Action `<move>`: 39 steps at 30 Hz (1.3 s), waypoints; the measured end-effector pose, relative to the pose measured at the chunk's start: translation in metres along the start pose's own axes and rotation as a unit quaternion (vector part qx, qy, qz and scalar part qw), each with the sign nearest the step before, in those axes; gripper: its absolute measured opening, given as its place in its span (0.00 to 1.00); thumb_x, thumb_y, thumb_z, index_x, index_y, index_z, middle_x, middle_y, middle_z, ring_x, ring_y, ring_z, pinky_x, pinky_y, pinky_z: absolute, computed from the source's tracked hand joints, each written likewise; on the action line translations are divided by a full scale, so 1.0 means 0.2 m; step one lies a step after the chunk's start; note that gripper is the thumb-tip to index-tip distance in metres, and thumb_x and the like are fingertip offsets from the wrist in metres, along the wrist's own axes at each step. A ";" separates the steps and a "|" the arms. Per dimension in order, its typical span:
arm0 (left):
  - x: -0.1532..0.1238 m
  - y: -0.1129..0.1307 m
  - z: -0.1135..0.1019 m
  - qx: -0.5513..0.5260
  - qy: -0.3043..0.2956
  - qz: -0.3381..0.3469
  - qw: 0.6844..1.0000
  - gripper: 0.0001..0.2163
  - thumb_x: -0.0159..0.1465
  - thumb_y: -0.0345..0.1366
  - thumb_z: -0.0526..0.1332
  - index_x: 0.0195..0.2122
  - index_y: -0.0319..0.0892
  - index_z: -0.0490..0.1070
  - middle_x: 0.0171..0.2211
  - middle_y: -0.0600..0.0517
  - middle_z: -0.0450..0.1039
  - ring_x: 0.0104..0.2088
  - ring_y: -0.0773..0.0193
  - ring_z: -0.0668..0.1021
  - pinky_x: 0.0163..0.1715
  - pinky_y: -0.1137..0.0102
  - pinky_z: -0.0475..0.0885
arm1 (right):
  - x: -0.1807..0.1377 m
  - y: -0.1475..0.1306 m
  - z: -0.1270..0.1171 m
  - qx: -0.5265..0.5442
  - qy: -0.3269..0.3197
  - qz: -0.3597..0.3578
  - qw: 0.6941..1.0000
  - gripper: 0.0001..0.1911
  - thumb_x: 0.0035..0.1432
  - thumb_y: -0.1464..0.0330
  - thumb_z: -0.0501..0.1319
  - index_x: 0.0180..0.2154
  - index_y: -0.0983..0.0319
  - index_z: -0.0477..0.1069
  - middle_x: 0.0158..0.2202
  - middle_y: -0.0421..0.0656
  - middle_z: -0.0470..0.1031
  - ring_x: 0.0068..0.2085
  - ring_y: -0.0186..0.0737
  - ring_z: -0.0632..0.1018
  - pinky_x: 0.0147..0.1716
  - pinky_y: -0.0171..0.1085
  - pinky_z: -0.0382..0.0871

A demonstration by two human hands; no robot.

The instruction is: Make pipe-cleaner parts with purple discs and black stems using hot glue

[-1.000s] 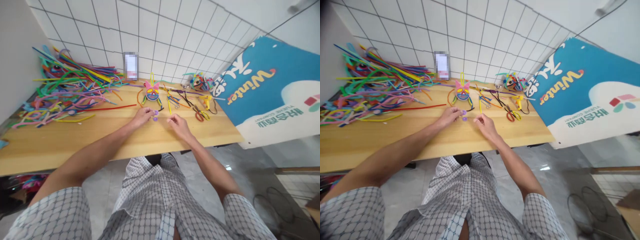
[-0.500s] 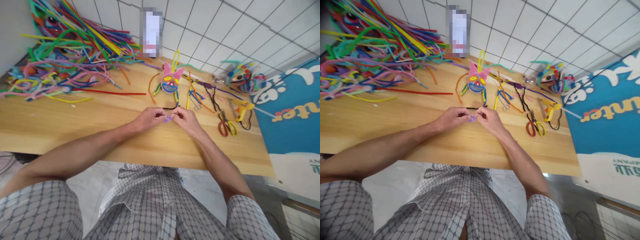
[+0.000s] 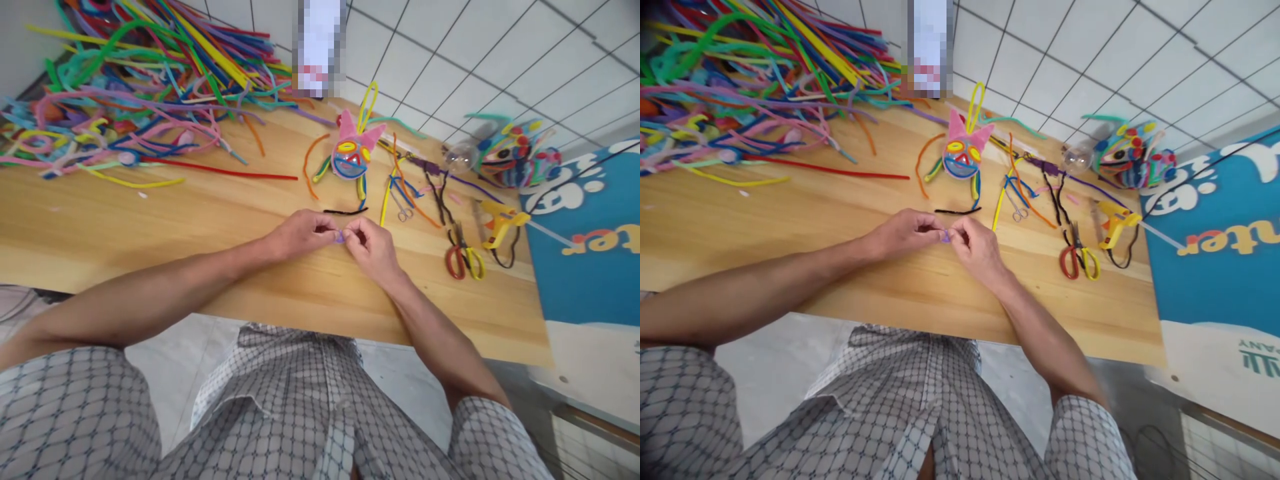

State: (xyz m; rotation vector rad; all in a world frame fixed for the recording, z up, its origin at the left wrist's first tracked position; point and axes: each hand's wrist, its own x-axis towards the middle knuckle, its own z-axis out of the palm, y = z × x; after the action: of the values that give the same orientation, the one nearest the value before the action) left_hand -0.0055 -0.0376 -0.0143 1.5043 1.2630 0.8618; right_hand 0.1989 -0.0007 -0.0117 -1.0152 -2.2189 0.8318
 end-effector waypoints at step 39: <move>-0.05 0.03 0.01 -0.149 0.033 -0.045 0.987 0.11 0.59 0.43 0.69 0.27 0.41 0.76 0.19 0.58 0.66 0.23 0.70 0.66 0.27 0.72 0.61 | -0.03 -0.01 0.05 0.229 -0.013 0.115 0.967 0.11 0.62 0.61 0.64 0.30 0.58 0.67 0.24 0.33 0.64 0.25 0.32 0.63 0.27 0.36 0.54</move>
State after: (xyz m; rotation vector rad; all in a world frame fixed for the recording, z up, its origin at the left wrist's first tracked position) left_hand -0.0042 -0.0470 -0.0077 1.1823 1.1811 0.9988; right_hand 0.1948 -0.0100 -0.0174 -1.0373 -1.8188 1.3893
